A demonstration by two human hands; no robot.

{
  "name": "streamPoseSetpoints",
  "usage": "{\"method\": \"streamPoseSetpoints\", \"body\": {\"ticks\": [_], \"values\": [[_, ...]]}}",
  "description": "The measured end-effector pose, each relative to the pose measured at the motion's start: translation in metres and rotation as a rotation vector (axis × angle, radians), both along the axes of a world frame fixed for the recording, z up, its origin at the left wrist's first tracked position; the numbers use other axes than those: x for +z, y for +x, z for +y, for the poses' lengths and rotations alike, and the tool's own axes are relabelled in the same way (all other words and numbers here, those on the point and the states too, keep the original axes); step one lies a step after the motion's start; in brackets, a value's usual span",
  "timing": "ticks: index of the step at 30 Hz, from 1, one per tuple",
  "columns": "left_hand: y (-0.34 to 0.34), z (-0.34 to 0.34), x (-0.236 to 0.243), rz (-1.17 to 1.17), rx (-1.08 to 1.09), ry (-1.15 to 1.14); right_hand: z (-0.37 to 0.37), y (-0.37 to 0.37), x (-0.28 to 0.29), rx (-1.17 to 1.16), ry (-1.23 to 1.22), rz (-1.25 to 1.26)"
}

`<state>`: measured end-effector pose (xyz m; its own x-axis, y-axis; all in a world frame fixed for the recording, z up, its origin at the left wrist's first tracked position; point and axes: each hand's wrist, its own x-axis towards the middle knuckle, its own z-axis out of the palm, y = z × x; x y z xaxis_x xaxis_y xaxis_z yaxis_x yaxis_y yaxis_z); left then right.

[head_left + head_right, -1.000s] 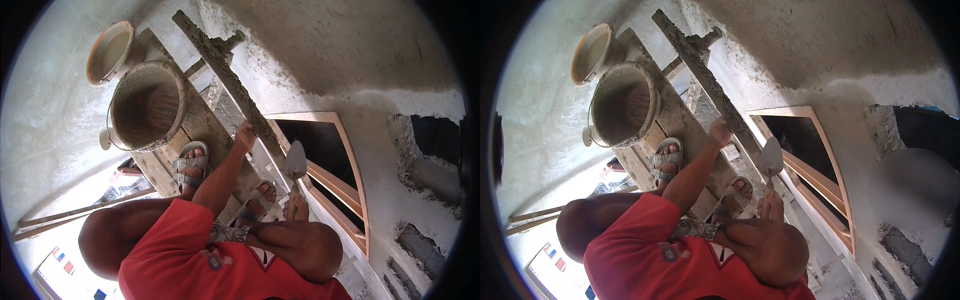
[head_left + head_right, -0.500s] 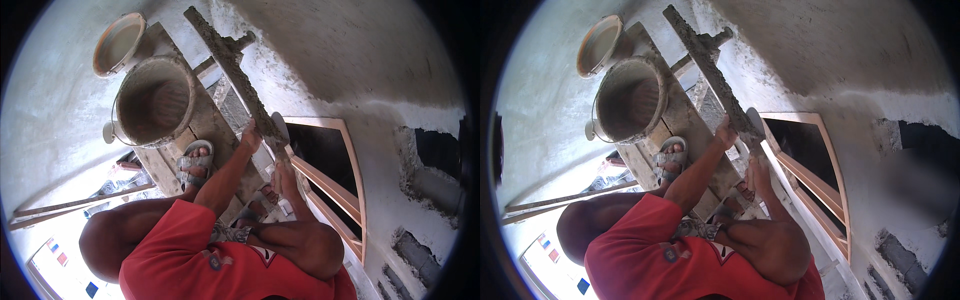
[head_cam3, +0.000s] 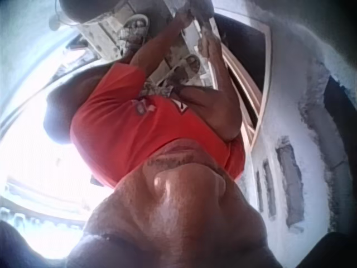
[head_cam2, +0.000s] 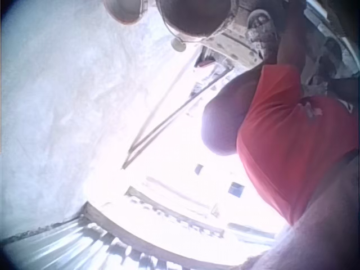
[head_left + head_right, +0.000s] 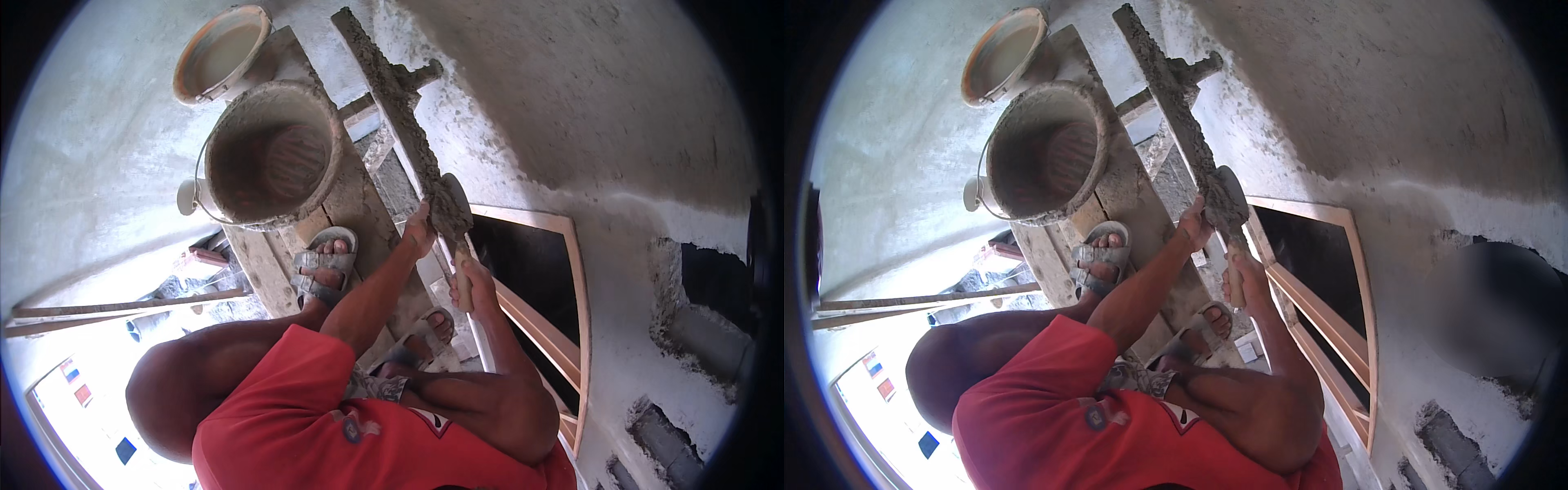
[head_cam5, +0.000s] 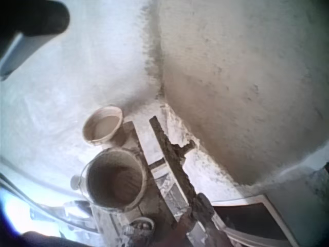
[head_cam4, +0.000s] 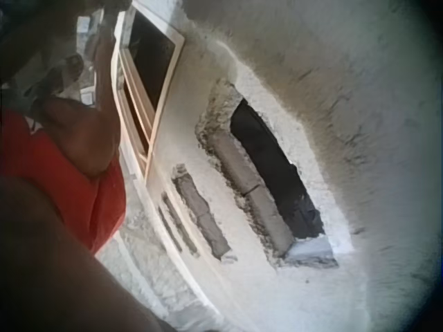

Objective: The person applies plaster to a wall using a trowel and then smooths it with a long straight edge while standing on scaffolding.

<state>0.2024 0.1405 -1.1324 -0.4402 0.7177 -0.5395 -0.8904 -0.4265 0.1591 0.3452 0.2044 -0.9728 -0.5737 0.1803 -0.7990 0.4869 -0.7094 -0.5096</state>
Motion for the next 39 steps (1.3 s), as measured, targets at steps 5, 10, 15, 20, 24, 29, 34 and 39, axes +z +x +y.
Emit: {"method": "streamPoseSetpoints", "body": {"ticks": [5, 10, 15, 20, 24, 29, 34, 39], "values": [[0.0, -0.003, -0.01, 0.023, -0.013, -0.055, 0.002, -0.018, 0.037, 0.0, -0.017, 0.034], [0.005, 0.006, 0.005, 0.089, 0.054, -0.028, -0.007, -0.079, 0.12, 0.158, 0.146, 0.201], [-0.002, 0.01, 0.016, 0.045, 0.001, -0.103, -0.04, -0.144, 0.145, 0.552, 0.788, 0.424], [0.002, 0.002, -0.001, 0.117, 0.017, -0.127, -0.064, -0.189, 0.107, 0.901, 1.474, 0.499], [0.002, -0.007, -0.018, 0.377, 0.009, -0.168, -0.039, -0.156, 0.112, 0.6, 1.245, 0.621], [0.001, -0.009, -0.004, 0.1, -0.018, -0.098, -0.016, -0.049, 0.074, 0.035, 0.341, 0.133], [0.002, -0.004, 0.017, 0.149, 0.023, 0.017, -0.048, 0.032, 0.02, -0.232, 0.057, -0.113], [0.003, 0.001, 0.018, 0.038, 0.007, -0.064, -0.053, -0.025, -0.009, -0.282, -0.068, -0.046]]}}
